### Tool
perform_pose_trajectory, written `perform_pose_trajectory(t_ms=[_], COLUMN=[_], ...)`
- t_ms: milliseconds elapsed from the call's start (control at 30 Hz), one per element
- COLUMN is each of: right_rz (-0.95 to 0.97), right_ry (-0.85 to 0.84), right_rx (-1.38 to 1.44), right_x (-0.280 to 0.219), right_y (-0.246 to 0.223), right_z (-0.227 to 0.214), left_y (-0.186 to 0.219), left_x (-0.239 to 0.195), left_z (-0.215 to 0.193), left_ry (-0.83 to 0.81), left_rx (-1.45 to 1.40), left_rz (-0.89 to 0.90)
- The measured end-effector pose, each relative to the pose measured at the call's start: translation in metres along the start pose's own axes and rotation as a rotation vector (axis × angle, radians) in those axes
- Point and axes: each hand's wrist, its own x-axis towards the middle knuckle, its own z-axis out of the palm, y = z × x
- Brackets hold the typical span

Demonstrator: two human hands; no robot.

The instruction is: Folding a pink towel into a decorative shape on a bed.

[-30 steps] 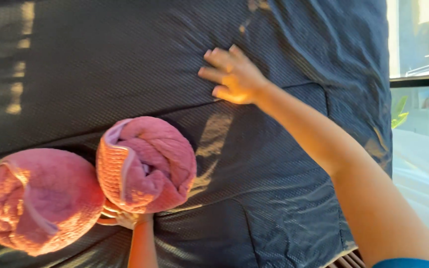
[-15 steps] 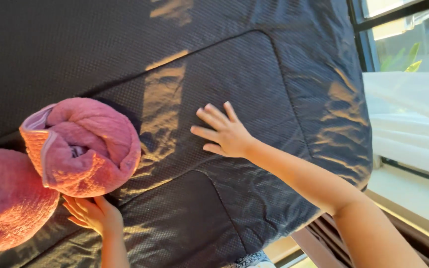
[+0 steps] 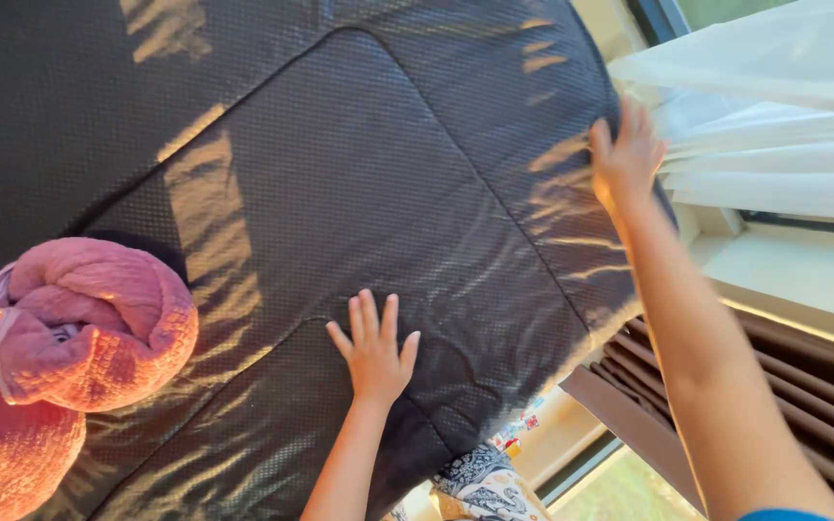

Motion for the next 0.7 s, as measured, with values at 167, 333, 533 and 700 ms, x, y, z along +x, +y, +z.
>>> perform_pose_trajectory(t_ms=[167, 333, 533, 700], right_rz=[-0.199, 0.149, -0.46, -0.72], right_ry=[-0.019, -0.036, -0.027, -0.204], right_rx=[-0.129, -0.076, 0.183, 0.136], right_x=[-0.103, -0.114, -0.213, -0.316], right_y=[0.056, 0.044, -0.12, -0.234], right_z=[-0.03, -0.037, 0.021, 0.062], left_y=[0.055, 0.06, 0.01, -0.088], left_x=[0.021, 0.002, -0.055, -0.137], left_z=[-0.004, -0.005, 0.005, -0.01], left_ry=[-0.227, -0.133, -0.001, 0.011], left_rx=[-0.004, -0.063, -0.096, -0.014], left_rz=[0.109, 0.127, -0.048, -0.311])
